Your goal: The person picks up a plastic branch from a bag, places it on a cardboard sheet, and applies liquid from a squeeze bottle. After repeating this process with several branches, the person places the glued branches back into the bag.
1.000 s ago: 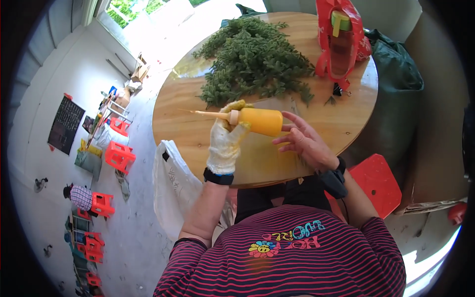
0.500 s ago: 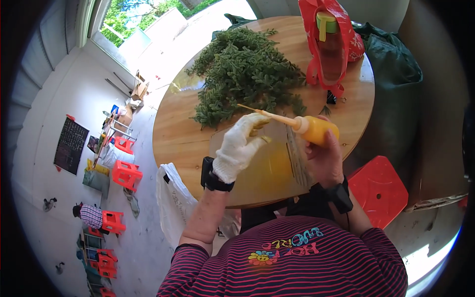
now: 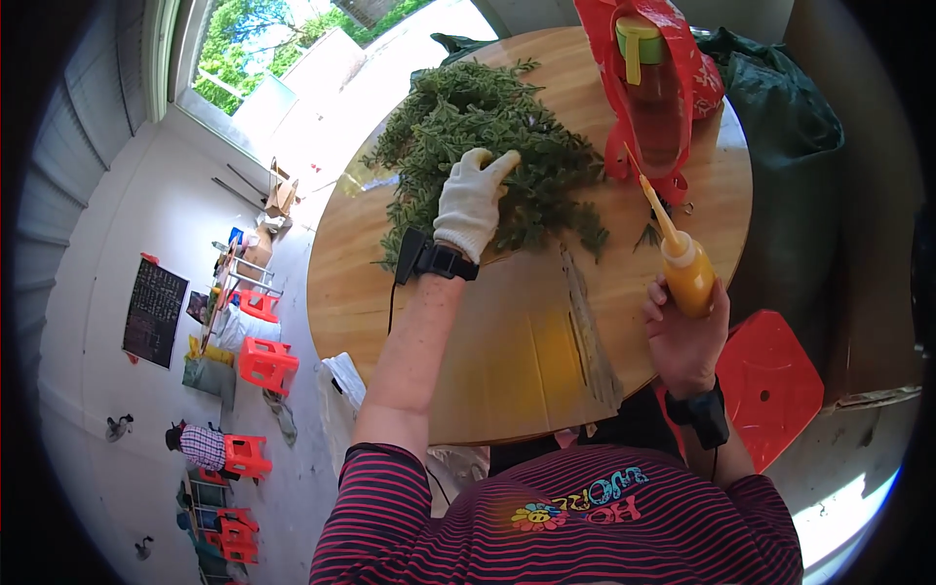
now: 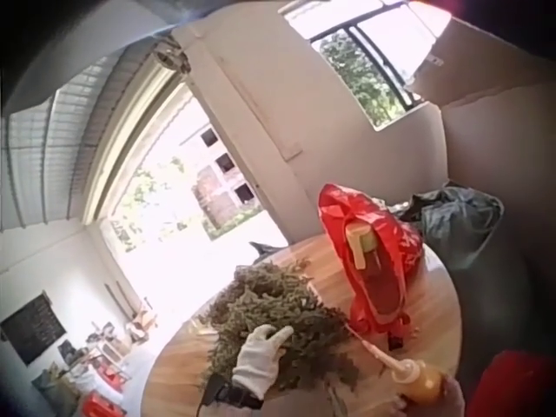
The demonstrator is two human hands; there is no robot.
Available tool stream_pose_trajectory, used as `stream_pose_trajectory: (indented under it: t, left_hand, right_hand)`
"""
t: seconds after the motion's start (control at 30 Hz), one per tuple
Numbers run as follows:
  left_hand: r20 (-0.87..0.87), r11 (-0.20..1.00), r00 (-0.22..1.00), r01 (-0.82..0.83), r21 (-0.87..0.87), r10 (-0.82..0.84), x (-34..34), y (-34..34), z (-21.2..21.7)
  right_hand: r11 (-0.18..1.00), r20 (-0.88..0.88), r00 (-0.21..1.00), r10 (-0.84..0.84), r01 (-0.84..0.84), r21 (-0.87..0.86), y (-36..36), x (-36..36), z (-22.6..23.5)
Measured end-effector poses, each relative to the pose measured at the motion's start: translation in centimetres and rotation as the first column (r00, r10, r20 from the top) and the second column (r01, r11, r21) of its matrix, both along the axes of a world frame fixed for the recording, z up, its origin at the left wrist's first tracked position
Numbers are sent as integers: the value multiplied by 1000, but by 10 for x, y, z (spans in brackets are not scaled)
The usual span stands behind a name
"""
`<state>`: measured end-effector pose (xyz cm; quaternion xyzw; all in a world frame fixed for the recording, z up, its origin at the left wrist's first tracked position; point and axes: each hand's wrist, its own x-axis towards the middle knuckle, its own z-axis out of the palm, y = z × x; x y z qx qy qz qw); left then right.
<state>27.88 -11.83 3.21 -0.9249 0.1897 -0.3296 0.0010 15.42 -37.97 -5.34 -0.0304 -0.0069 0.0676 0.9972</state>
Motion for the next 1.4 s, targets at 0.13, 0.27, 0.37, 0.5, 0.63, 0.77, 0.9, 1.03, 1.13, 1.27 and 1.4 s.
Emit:
stream_pose_trajectory:
  t: [0.13,0.27,0.37,0.5,0.63,0.77,0.9,1.03,1.13,1.27,1.4]
  left_hand:
    - [-162,994,982,-89,70,99,15,4,-6]
    - [-63,993,996,-70,-95,64,17,18,-3]
    - [-88,954,995,-62,-295,37,9,26,7]
    - [-20,966,1000,15,-259,-20,2,18,14]
    - [-2,998,998,58,25,-58,9,6,-3]
    - [-82,999,996,43,18,-41,11,11,-8]
    - [-2,995,1000,28,-94,-28,2,12,6]
    - [45,980,997,64,-189,-56,-31,22,30]
    - [-165,954,985,-11,-300,-41,-69,23,43]
    - [-544,957,839,-159,-242,2,-124,17,29]
    - [-519,1000,855,-2,26,15,-147,11,2]
  right_hand:
    - [1000,-19,1000,22,-23,-15,-2,1,-1]
    - [989,13,1000,-11,13,-149,0,0,-7]
    - [992,40,999,-11,16,-126,-1,0,-16]
    - [997,63,996,-67,69,-36,3,0,-17]
    - [996,28,996,-84,85,-26,5,3,-9]
    - [997,50,997,-58,61,-49,3,1,-12]
    - [998,140,990,-16,23,-51,-2,-2,-9]
    - [998,166,986,-16,25,-49,-2,-2,-2]
    - [995,146,988,-43,56,-87,-3,4,-4]
    - [985,160,985,-68,92,-147,-4,3,-16]
    - [990,222,971,-87,109,-88,1,0,-17]
